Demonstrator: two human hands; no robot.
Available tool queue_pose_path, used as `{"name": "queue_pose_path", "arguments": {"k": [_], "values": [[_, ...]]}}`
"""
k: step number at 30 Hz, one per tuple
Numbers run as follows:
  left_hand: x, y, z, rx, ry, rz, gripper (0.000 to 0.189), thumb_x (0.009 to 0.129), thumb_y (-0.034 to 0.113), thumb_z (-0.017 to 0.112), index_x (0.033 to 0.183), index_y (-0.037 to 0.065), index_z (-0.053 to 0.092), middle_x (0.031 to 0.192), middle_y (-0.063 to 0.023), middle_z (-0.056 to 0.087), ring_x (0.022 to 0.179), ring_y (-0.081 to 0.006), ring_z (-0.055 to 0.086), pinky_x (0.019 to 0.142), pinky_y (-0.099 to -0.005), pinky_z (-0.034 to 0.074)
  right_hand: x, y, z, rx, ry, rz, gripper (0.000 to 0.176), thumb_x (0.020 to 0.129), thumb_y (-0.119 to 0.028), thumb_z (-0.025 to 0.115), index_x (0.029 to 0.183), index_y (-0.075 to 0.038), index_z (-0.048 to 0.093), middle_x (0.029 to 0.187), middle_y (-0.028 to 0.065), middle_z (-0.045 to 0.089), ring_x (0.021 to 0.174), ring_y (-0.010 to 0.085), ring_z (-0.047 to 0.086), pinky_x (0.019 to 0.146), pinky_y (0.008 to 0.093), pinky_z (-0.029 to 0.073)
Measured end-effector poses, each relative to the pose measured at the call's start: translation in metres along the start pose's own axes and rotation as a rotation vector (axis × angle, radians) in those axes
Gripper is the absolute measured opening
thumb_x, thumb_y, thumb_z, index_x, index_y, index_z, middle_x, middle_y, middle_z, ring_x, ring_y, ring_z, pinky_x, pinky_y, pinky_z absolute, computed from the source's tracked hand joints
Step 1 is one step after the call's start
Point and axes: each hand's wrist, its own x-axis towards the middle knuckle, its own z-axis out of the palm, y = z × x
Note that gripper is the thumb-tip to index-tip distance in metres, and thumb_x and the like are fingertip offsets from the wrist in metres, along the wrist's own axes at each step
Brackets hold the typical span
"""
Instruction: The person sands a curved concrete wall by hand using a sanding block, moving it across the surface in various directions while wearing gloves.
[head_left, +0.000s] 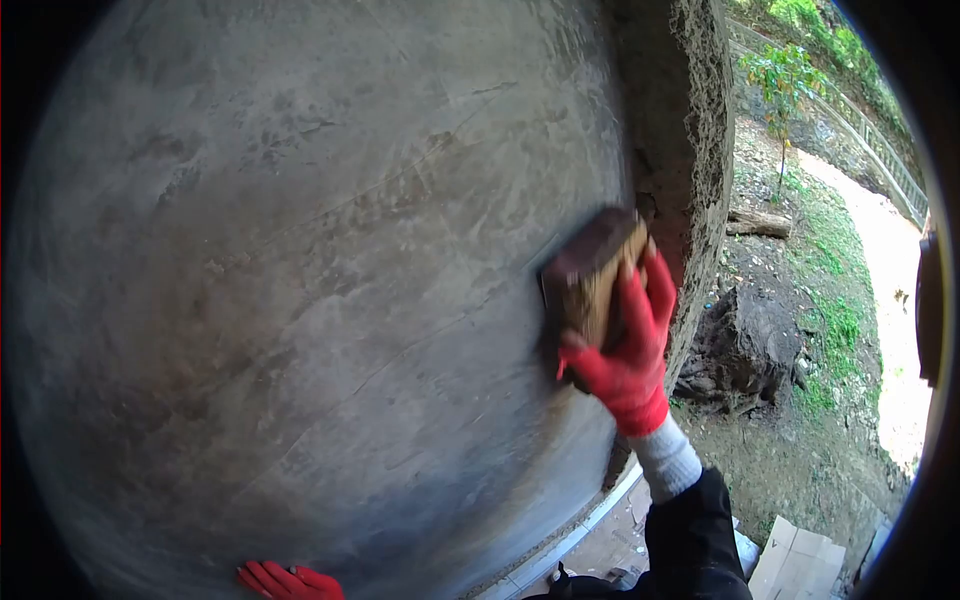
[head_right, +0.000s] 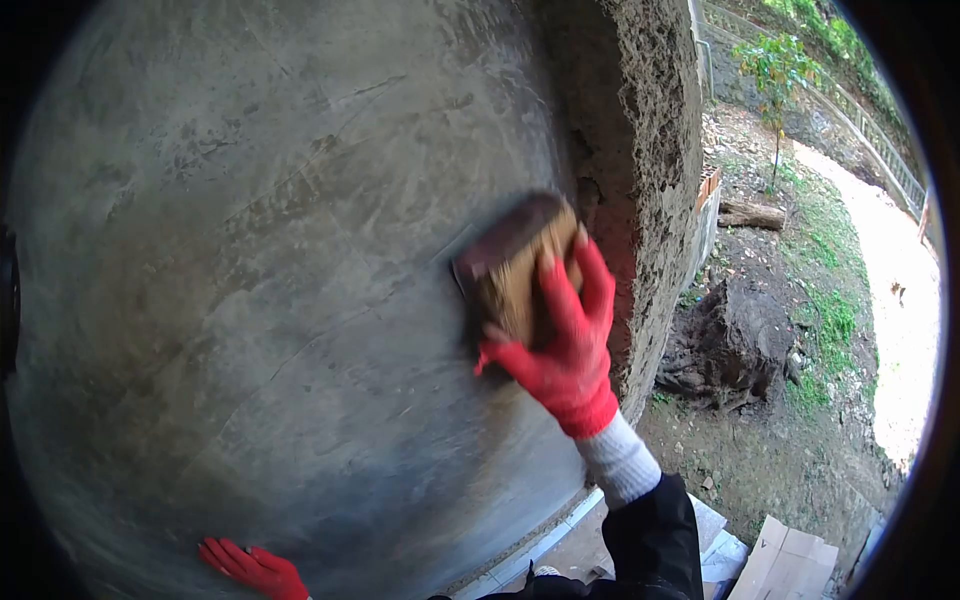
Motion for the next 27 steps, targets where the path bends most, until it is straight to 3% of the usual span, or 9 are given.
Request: {"name": "queue_pose_path", "arguments": {"k": [4, 8, 10, 13, 14, 16, 19, 21, 27], "values": [[0.002, 0.003, -0.001, -0.011, -0.028, -0.020, 0.044, 0.099, 0.027, 0.040, 0.130, -0.004, 0.044, 0.133, -0.0300, 0.045, 0.123, -0.0536, 0.040, 0.102, -0.0665, 0.031, 0.041, 0.001, 0.005, -0.035, 0.070, 0.044, 0.090, 0.064, -0.027, 0.087, 0.139, -0.003, 0.044, 0.145, 0.0246, 0.030, 0.132, 0.0420, 0.038, 0.105, 0.0485, 0.037], [-0.002, -0.002, 0.005, -0.009, 0.017, -0.014, 0.042, 0.099, 0.026, 0.041, 0.128, -0.003, 0.046, 0.131, -0.0300, 0.046, 0.122, -0.0539, 0.041, 0.102, -0.0664, 0.031, -0.139, 0.031, 0.000, -0.021, 0.006, 0.126, 0.095, 0.070, -0.038, 0.082, 0.147, -0.010, 0.033, 0.148, 0.0239, 0.023, 0.136, 0.0463, 0.031, 0.108, 0.0533, 0.033], [0.000, 0.003, 0.004, -0.006, 0.010, -0.024, 0.042, 0.098, 0.028, 0.042, 0.127, -0.002, 0.046, 0.133, -0.0297, 0.045, 0.122, -0.0536, 0.041, 0.102, -0.0661, 0.032, -0.230, 0.034, -0.003, 0.039, -0.021, 0.213, 0.098, 0.068, -0.034, 0.084, 0.149, -0.017, 0.031, 0.148, 0.0220, 0.023, 0.136, 0.0465, 0.030, 0.108, 0.0558, 0.031], [-0.012, -0.009, 0.022, -0.020, 0.029, -0.022, 0.043, 0.100, 0.024, 0.040, 0.134, -0.001, 0.041, 0.142, -0.0263, 0.036, 0.130, -0.0514, 0.033, 0.105, -0.0632, 0.029, -0.184, 0.031, -0.010, 0.040, -0.075, 0.158, 0.098, 0.066, -0.030, 0.085, 0.148, -0.018, 0.032, 0.148, 0.0220, 0.022, 0.136, 0.0452, 0.031, 0.108, 0.0550, 0.032], [-0.017, -0.014, 0.028, -0.043, 0.049, -0.020, 0.045, 0.101, 0.019, 0.037, 0.142, -0.001, 0.035, 0.150, -0.0234, 0.029, 0.137, -0.0496, 0.025, 0.108, -0.0606, 0.026, -0.141, 0.029, -0.008, 0.039, -0.066, 0.128, 0.096, 0.066, -0.028, 0.085, 0.147, -0.017, 0.035, 0.148, 0.0228, 0.022, 0.135, 0.0440, 0.032, 0.108, 0.0531, 0.032], [-0.016, -0.013, 0.027, -0.022, 0.047, -0.013, 0.046, 0.102, 0.020, 0.034, 0.143, 0.000, 0.033, 0.150, -0.0235, 0.029, 0.137, -0.0497, 0.026, 0.108, -0.0608, 0.026, -0.052, 0.027, -0.005, 0.001, 0.005, 0.000, 0.090, 0.067, -0.025, 0.084, 0.144, -0.011, 0.039, 0.147, 0.0234, 0.027, 0.134, 0.0424, 0.035, 0.108, 0.0497, 0.034], [-0.015, -0.013, 0.025, -0.012, 0.045, 0.004, 0.047, 0.103, 0.022, 0.031, 0.145, 0.000, 0.031, 0.151, -0.0238, 0.029, 0.136, -0.0501, 0.027, 0.108, -0.0609, 0.026, 0.033, 0.010, 0.002, 0.020, 0.109, 0.156, 0.080, 0.071, -0.022, 0.081, 0.140, -0.004, 0.045, 0.147, 0.0227, 0.029, 0.134, 0.0379, 0.037, 0.108, 0.0458, 0.035], [-0.015, -0.014, 0.024, -0.012, 0.046, 0.008, 0.047, 0.102, 0.021, 0.032, 0.145, 0.000, 0.030, 0.150, -0.0239, 0.029, 0.136, -0.0504, 0.028, 0.108, -0.0608, 0.026, 0.020, 0.014, 0.004, 0.008, 0.116, 0.173, 0.082, 0.071, -0.020, 0.080, 0.142, -0.005, 0.042, 0.147, 0.0225, 0.029, 0.134, 0.0395, 0.036, 0.108, 0.0460, 0.035], [-0.019, -0.011, 0.028, -0.073, 0.063, -0.026, 0.044, 0.101, 0.017, 0.033, 0.141, -0.002, 0.034, 0.149, -0.0248, 0.031, 0.135, -0.0516, 0.029, 0.107, -0.0612, 0.027, -0.254, -0.005, 0.009, 0.050, -0.054, 0.197, 0.095, 0.072, -0.030, 0.080, 0.150, -0.014, 0.028, 0.148, 0.0239, 0.023, 0.135, 0.0450, 0.031, 0.107, 0.0545, 0.033]]}}
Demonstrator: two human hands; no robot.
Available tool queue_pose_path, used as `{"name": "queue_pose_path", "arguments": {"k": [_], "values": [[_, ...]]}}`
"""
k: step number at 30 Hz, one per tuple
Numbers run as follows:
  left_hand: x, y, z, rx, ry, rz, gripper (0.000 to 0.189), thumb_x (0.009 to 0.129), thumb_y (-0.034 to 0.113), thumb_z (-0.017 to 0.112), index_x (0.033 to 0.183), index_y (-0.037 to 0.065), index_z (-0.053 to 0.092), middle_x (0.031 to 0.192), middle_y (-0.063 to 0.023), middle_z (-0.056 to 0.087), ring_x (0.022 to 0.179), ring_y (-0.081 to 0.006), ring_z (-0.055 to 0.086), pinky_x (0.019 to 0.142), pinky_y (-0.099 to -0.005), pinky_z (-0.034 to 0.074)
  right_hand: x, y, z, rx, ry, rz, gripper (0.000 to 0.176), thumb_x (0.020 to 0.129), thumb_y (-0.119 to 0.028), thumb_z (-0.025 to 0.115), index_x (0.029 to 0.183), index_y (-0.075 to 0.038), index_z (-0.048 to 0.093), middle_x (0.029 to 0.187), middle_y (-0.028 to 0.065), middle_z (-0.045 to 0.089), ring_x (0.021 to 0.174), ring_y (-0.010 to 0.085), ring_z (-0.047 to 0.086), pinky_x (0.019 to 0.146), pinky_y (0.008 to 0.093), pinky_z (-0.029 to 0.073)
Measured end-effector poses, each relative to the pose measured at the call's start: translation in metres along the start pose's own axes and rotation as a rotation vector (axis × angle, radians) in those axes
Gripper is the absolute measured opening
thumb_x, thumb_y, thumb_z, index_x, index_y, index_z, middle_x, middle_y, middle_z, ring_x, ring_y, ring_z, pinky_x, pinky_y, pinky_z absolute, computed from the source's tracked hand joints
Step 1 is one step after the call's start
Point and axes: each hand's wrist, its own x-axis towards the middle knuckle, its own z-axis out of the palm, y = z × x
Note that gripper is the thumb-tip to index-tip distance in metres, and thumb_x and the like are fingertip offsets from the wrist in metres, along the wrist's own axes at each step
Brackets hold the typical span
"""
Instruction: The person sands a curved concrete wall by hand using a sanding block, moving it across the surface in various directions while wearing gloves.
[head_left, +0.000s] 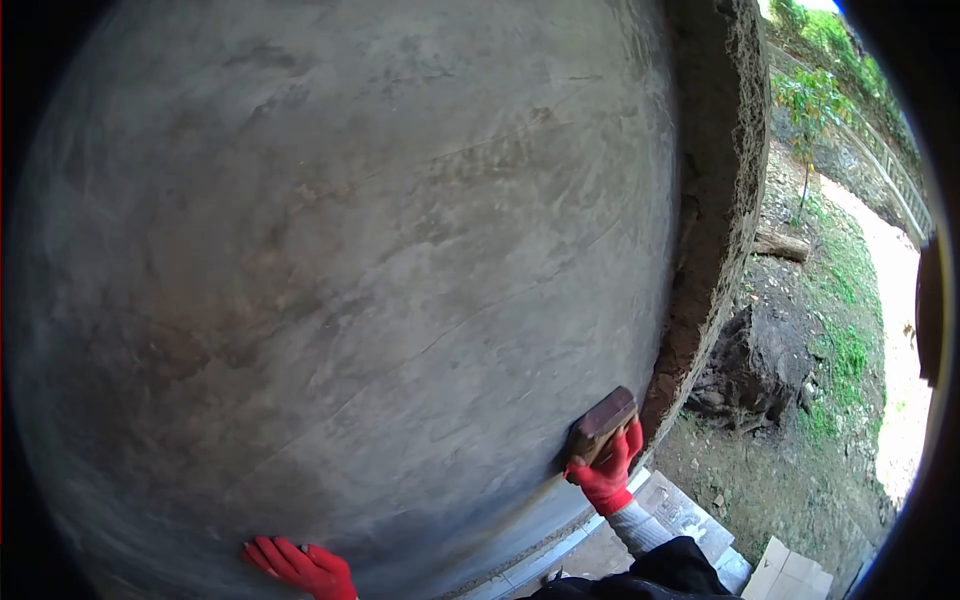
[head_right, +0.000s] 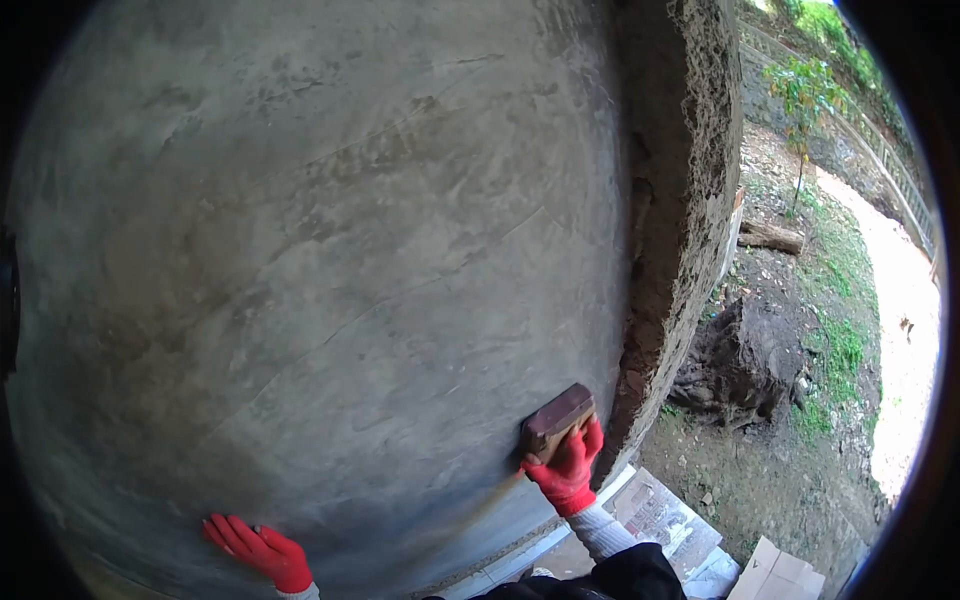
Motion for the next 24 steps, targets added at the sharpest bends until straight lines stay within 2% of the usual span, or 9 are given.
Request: {"name": "queue_pose_path", "arguments": {"k": [3, 6, 9, 12, 13, 14, 17, 20, 24], "values": [[-0.003, -0.005, 0.003, -0.020, 0.021, 0.037, 0.043, 0.100, 0.017, 0.035, 0.139, -0.003, 0.036, 0.148, -0.0251, 0.032, 0.134, -0.0519, 0.029, 0.107, -0.0618, 0.027, 0.051, -0.012, -0.004, 0.019, -0.010, -0.057, 0.095, 0.071, -0.031, 0.081, 0.149, -0.014, 0.029, 0.147, 0.0233, 0.024, 0.135, 0.0447, 0.031, 0.107, 0.0544, 0.033], [-0.005, -0.004, 0.002, -0.010, -0.043, 0.014, 0.043, 0.100, 0.017, 0.036, 0.138, -0.004, 0.036, 0.146, -0.0256, 0.033, 0.134, -0.0521, 0.029, 0.107, -0.0627, 0.026, 0.190, -0.035, -0.015, -0.034, 0.053, -0.193, 0.087, 0.073, -0.030, 0.079, 0.145, -0.004, 0.037, 0.146, 0.0242, 0.029, 0.134, 0.0413, 0.035, 0.109, 0.0480, 0.033], [-0.008, -0.007, 0.003, -0.012, -0.040, 0.007, 0.042, 0.100, 0.017, 0.036, 0.136, -0.004, 0.037, 0.144, -0.0260, 0.035, 0.134, -0.0520, 0.029, 0.108, -0.0636, 0.025, 0.272, -0.040, -0.017, -0.005, 0.141, -0.071, 0.083, 0.074, -0.028, 0.079, 0.142, -0.002, 0.040, 0.145, 0.0231, 0.034, 0.134, 0.0381, 0.037, 0.108, 0.0453, 0.034], [-0.006, -0.009, 0.001, -0.018, -0.022, 0.035, 0.042, 0.100, 0.018, 0.036, 0.135, -0.005, 0.039, 0.144, -0.0261, 0.035, 0.134, -0.0521, 0.029, 0.108, -0.0641, 0.024, 0.233, -0.026, -0.014, -0.003, 0.149, -0.053, 0.082, 0.075, -0.030, 0.077, 0.142, -0.002, 0.040, 0.146, 0.0242, 0.032, 0.134, 0.0390, 0.036, 0.109, 0.0466, 0.032], [-0.003, -0.005, -0.001, -0.009, -0.020, 0.025, 0.041, 0.100, 0.018, 0.036, 0.133, -0.006, 0.040, 0.144, -0.0261, 0.035, 0.134, -0.0522, 0.029, 0.108, -0.0642, 0.024, 0.195, -0.017, -0.014, -0.046, 0.113, -0.042, 0.085, 0.077, -0.036, 0.074, 0.145, -0.003, 0.036, 0.147, 0.0252, 0.030, 0.135, 0.0412, 0.034, 0.109, 0.0503, 0.032], [-0.001, -0.002, -0.001, 0.000, -0.018, 0.015, 0.041, 0.100, 0.018, 0.036, 0.132, -0.006, 0.041, 0.144, -0.0261, 0.035, 0.134, -0.0523, 0.029, 0.108, -0.0643, 0.024, 0.153, -0.006, -0.012, -0.172, 0.096, -0.172, 0.089, 0.078, -0.041, 0.072, 0.148, -0.006, 0.030, 0.147, 0.0254, 0.028, 0.135, 0.0428, 0.033, 0.108, 0.0535, 0.032], [-0.012, -0.007, 0.004, -0.005, -0.045, -0.028, 0.041, 0.100, 0.019, 0.036, 0.131, -0.007, 0.042, 0.144, -0.0262, 0.035, 0.134, -0.0524, 0.028, 0.108, -0.0643, 0.024, 0.015, 0.017, -0.008, -0.054, 0.022, 0.005, 0.091, 0.076, -0.039, 0.076, 0.149, -0.008, 0.030, 0.148, 0.0212, 0.026, 0.135, 0.0418, 0.033, 0.109, 0.0526, 0.030], [-0.008, -0.008, 0.003, -0.024, -0.020, 0.022, 0.041, 0.100, 0.018, 0.036, 0.133, -0.006, 0.041, 0.145, -0.0259, 0.035, 0.135, -0.0522, 0.028, 0.108, -0.0639, 0.024, 0.083, -0.005, -0.015, -0.035, -0.001, -0.043, 0.090, 0.073, -0.034, 0.078, 0.147, -0.007, 0.034, 0.147, 0.0215, 0.028, 0.135, 0.0413, 0.034, 0.110, 0.0508, 0.030], [-0.008, -0.009, 0.002, -0.020, -0.026, 0.033, 0.042, 0.100, 0.018, 0.035, 0.134, -0.005, 0.039, 0.145, -0.0255, 0.034, 0.135, -0.0520, 0.027, 0.108, -0.0636, 0.024, 0.275, -0.055, -0.018, -0.065, 0.109, -0.275, 0.081, 0.072, -0.026, 0.080, 0.140, -0.002, 0.043, 0.144, 0.0233, 0.036, 0.132, 0.0381, 0.040, 0.108, 0.0448, 0.035]]}}
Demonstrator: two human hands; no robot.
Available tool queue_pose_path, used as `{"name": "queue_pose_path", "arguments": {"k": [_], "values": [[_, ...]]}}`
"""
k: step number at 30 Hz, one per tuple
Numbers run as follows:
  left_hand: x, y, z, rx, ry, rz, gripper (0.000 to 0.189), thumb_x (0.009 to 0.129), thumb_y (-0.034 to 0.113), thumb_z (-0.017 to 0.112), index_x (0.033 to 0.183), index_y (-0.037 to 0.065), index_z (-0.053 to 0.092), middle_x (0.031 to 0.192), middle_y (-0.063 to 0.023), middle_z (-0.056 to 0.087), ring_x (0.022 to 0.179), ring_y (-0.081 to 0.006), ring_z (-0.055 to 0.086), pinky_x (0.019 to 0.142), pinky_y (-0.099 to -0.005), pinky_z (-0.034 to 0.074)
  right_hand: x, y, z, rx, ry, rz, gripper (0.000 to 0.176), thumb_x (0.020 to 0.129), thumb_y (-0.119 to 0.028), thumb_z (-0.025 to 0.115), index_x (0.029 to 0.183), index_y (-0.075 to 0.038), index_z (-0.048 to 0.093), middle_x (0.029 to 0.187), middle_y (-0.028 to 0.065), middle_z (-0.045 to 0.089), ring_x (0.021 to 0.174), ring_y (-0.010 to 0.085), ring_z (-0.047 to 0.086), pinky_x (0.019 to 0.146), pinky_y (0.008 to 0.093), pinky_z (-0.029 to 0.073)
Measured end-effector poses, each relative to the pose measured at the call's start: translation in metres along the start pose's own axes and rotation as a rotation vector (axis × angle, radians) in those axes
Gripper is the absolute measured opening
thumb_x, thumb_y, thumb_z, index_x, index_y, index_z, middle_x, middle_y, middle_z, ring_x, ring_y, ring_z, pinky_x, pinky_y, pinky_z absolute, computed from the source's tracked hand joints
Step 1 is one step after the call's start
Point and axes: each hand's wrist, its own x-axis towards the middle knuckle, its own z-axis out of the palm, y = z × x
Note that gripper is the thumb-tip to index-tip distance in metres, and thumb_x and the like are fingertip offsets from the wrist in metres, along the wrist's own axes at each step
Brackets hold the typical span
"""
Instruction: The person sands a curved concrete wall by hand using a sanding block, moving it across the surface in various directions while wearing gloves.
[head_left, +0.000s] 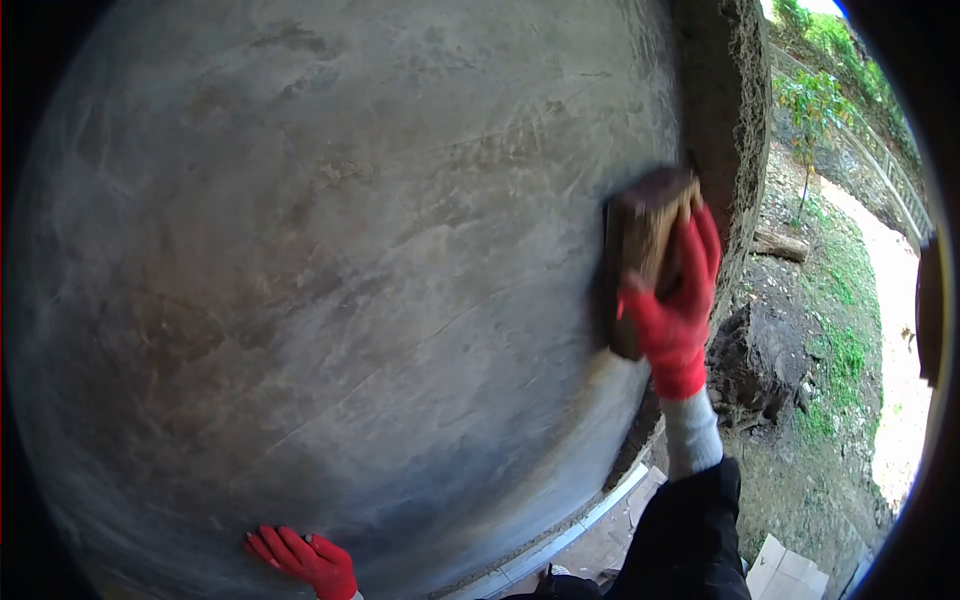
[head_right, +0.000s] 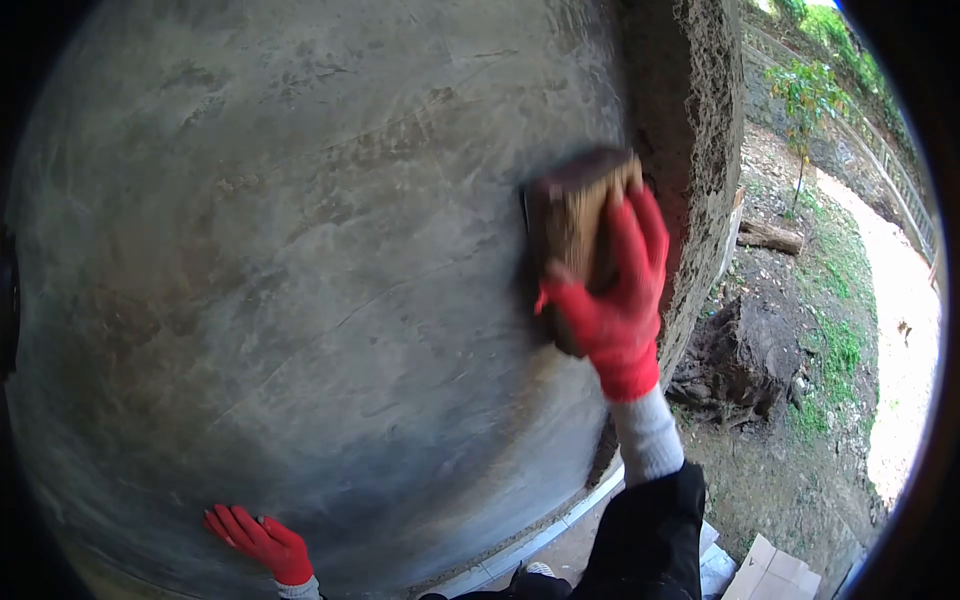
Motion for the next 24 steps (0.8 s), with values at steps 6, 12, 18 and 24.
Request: {"name": "queue_pose_path", "arguments": {"k": [6, 12, 18, 24], "values": [[0.008, 0.005, -0.003, 0.001, 0.024, 0.017, 0.041, 0.100, 0.018, 0.036, 0.134, -0.005, 0.040, 0.145, -0.0259, 0.034, 0.135, -0.0509, 0.028, 0.108, -0.0643, 0.024, -0.038, 0.014, 0.002, 0.078, 0.028, 0.203, 0.083, 0.077, -0.032, 0.075, 0.144, 0.000, 0.037, 0.149, 0.0238, 0.030, 0.135, 0.0379, 0.035, 0.110, 0.0444, 0.032], [0.003, 0.006, 0.000, -0.015, -0.023, -0.015, 0.039, 0.098, 0.019, 0.039, 0.126, -0.007, 0.043, 0.141, -0.0282, 0.037, 0.133, -0.0513, 0.029, 0.109, -0.0656, 0.022, -0.285, -0.004, -0.011, -0.048, 0.007, 0.462, 0.088, 0.077, -0.039, 0.072, 0.147, -0.004, 0.031, 0.148, 0.0269, 0.027, 0.138, 0.0436, 0.029, 0.112, 0.0515, 0.027], [0.005, 0.006, -0.003, -0.018, -0.044, -0.002, 0.038, 0.097, 0.019, 0.040, 0.125, -0.007, 0.043, 0.140, -0.0283, 0.038, 0.133, -0.0509, 0.029, 0.107, -0.0679, 0.022, -0.049, -0.026, 0.007, 0.036, -0.028, 0.144, 0.083, 0.072, -0.022, 0.077, 0.143, -0.003, 0.039, 0.147, 0.0239, 0.032, 0.136, 0.0405, 0.035, 0.110, 0.0459, 0.031], [0.004, 0.003, -0.002, -0.068, 0.014, 0.054, 0.039, 0.094, 0.016, 0.043, 0.126, -0.006, 0.043, 0.143, -0.0247, 0.036, 0.134, -0.0488, 0.029, 0.107, -0.0688, 0.022, -0.156, -0.043, 0.013, 0.084, -0.011, 0.269, 0.091, 0.076, -0.039, 0.076, 0.148, -0.006, 0.030, 0.150, 0.0224, 0.024, 0.137, 0.0414, 0.031, 0.111, 0.0489, 0.029]]}}
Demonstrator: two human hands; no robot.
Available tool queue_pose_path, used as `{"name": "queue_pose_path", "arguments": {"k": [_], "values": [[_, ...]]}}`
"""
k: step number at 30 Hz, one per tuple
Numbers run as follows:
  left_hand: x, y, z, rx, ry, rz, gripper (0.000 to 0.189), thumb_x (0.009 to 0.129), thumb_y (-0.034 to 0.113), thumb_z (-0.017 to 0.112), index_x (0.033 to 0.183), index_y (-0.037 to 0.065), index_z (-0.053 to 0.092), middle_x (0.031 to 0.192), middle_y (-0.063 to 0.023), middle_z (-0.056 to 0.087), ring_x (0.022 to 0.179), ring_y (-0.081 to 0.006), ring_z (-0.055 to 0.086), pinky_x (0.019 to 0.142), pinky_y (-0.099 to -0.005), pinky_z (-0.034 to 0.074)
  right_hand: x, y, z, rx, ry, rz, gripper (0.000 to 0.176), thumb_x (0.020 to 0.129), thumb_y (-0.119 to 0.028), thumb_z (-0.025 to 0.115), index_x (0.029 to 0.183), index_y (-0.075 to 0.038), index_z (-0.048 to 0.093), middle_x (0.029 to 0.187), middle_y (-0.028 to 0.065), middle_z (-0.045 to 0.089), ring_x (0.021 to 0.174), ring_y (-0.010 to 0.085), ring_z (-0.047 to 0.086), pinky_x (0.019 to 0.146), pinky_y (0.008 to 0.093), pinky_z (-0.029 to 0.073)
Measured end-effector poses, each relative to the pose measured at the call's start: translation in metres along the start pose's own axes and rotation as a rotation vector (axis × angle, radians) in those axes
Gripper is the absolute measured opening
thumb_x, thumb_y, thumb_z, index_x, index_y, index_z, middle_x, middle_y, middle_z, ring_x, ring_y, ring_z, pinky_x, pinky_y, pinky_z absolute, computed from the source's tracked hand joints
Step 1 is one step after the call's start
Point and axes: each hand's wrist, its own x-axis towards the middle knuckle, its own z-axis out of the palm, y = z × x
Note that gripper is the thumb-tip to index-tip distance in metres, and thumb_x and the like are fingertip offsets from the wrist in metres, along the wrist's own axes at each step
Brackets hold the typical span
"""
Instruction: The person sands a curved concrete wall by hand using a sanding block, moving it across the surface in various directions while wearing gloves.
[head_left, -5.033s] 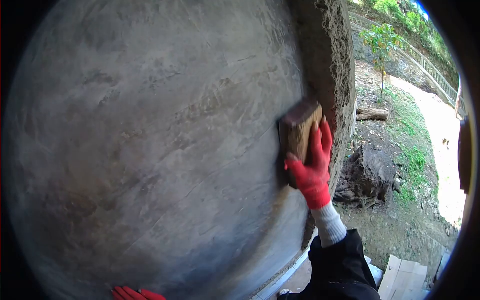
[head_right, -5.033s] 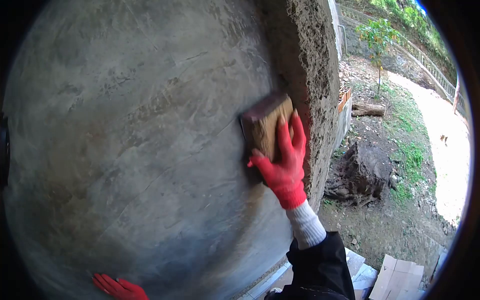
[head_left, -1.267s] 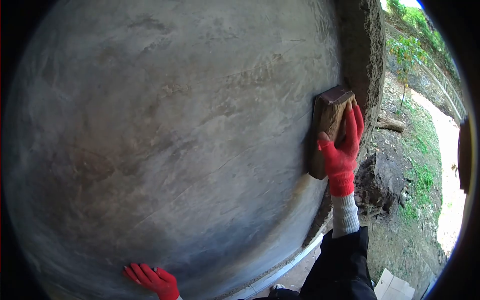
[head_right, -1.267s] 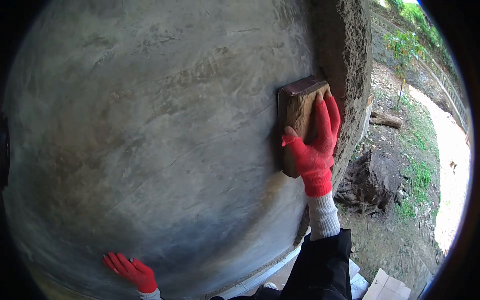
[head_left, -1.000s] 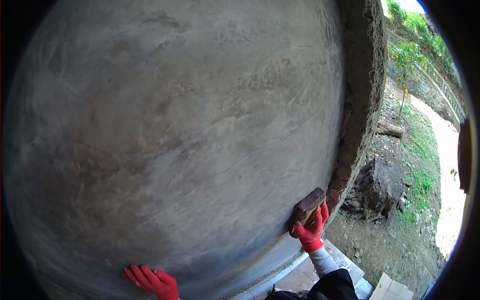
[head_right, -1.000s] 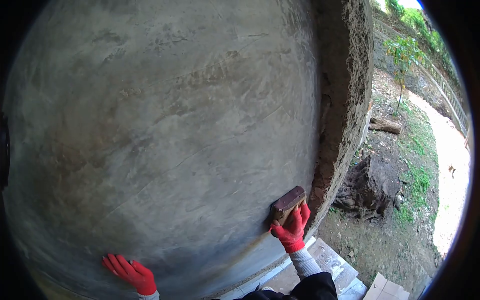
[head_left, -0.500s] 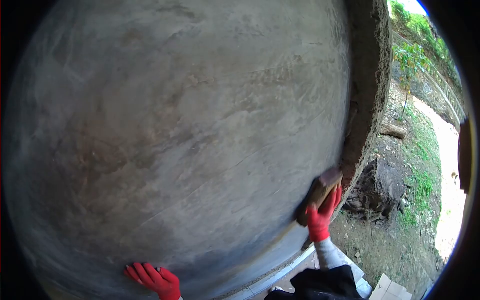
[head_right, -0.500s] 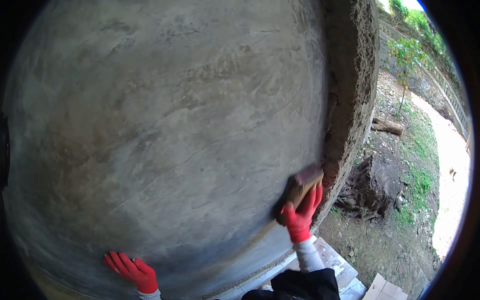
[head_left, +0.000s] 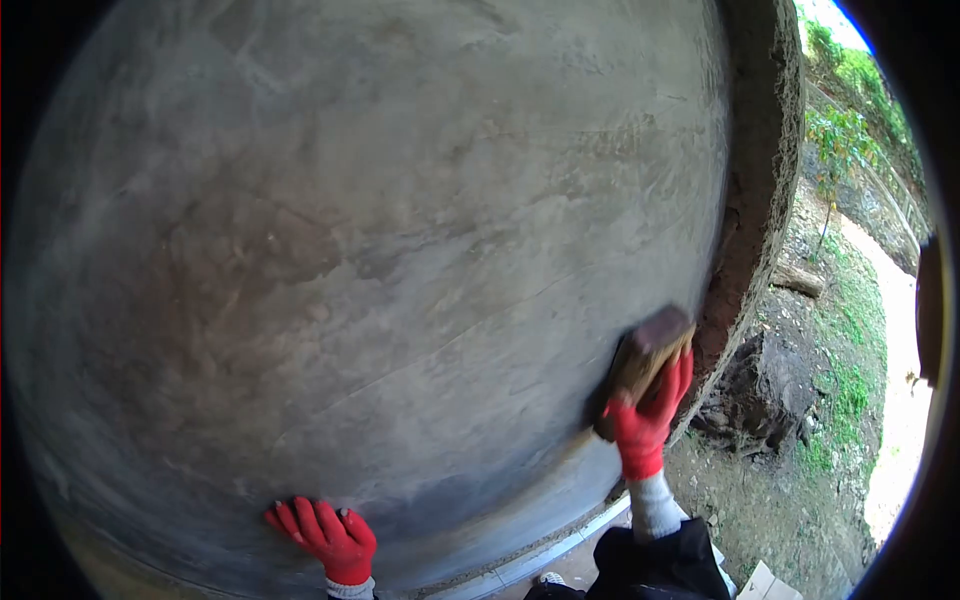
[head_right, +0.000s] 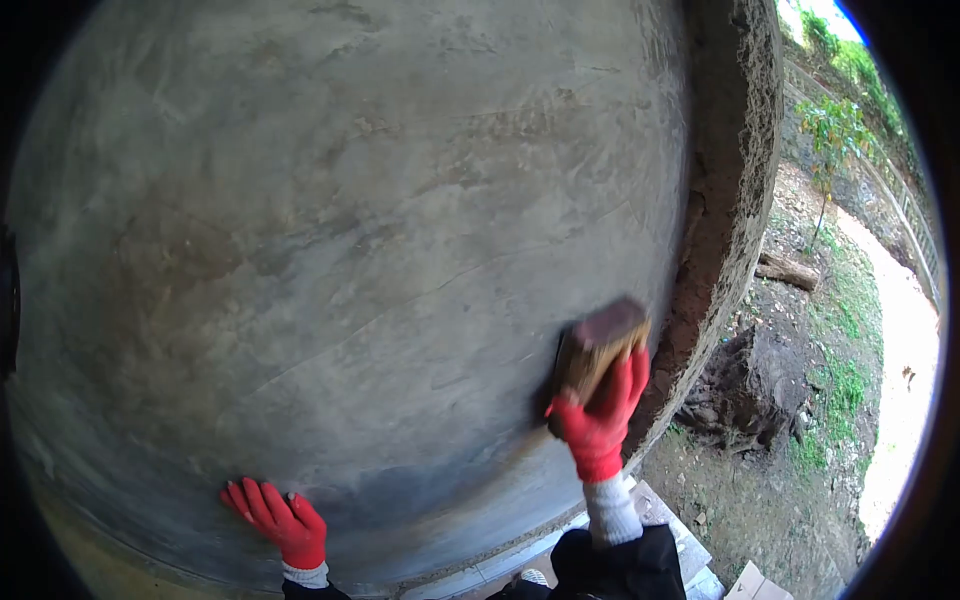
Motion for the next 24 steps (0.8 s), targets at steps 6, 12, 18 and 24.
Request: {"name": "queue_pose_path", "arguments": {"k": [6, 12, 18, 24], "values": [[-0.002, -0.001, 0.000, -0.046, -0.001, 0.009, 0.040, 0.093, 0.016, 0.046, 0.126, -0.006, 0.043, 0.144, -0.0236, 0.034, 0.134, -0.0490, 0.029, 0.107, -0.0698, 0.022, -0.112, 0.000, -0.002, 0.032, -0.078, 0.005, 0.094, 0.073, -0.032, 0.080, 0.150, -0.014, 0.029, 0.150, 0.0215, 0.023, 0.138, 0.0429, 0.028, 0.110, 0.0547, 0.028], [-0.003, -0.001, -0.002, -0.090, -0.021, 0.006, 0.040, 0.093, 0.015, 0.049, 0.126, -0.005, 0.043, 0.142, -0.0246, 0.035, 0.132, -0.0531, 0.028, 0.106, -0.0703, 0.023, 0.096, -0.080, 0.014, -0.031, -0.058, -0.142, 0.080, 0.077, -0.025, 0.076, 0.144, -0.002, 0.038, 0.149, 0.0210, 0.031, 0.137, 0.0362, 0.034, 0.112, 0.0433, 0.029], [-0.012, -0.006, -0.008, -0.202, -0.045, -0.004, 0.041, 0.091, 0.014, 0.053, 0.127, -0.004, 0.042, 0.141, -0.0245, 0.035, 0.132, -0.0531, 0.029, 0.105, -0.0709, 0.024, -0.089, -0.037, 0.014, -0.132, -0.089, -0.017, 0.097, 0.072, -0.033, 0.078, 0.151, -0.010, 0.025, 0.149, 0.0290, 0.021, 0.135, 0.0493, 0.028, 0.107, 0.0579, 0.029], [-0.004, -0.006, -0.024, -0.358, -0.076, 0.031, 0.040, 0.089, 0.013, 0.054, 0.124, -0.003, 0.044, 0.139, -0.0235, 0.039, 0.131, -0.0541, 0.030, 0.105, -0.0710, 0.024, -0.033, -0.063, 0.012, -0.121, -0.137, -0.217, 0.093, 0.069, -0.026, 0.082, 0.146, -0.007, 0.033, 0.145, 0.0277, 0.032, 0.128, 0.0482, 0.036, 0.104, 0.0575, 0.033]]}}
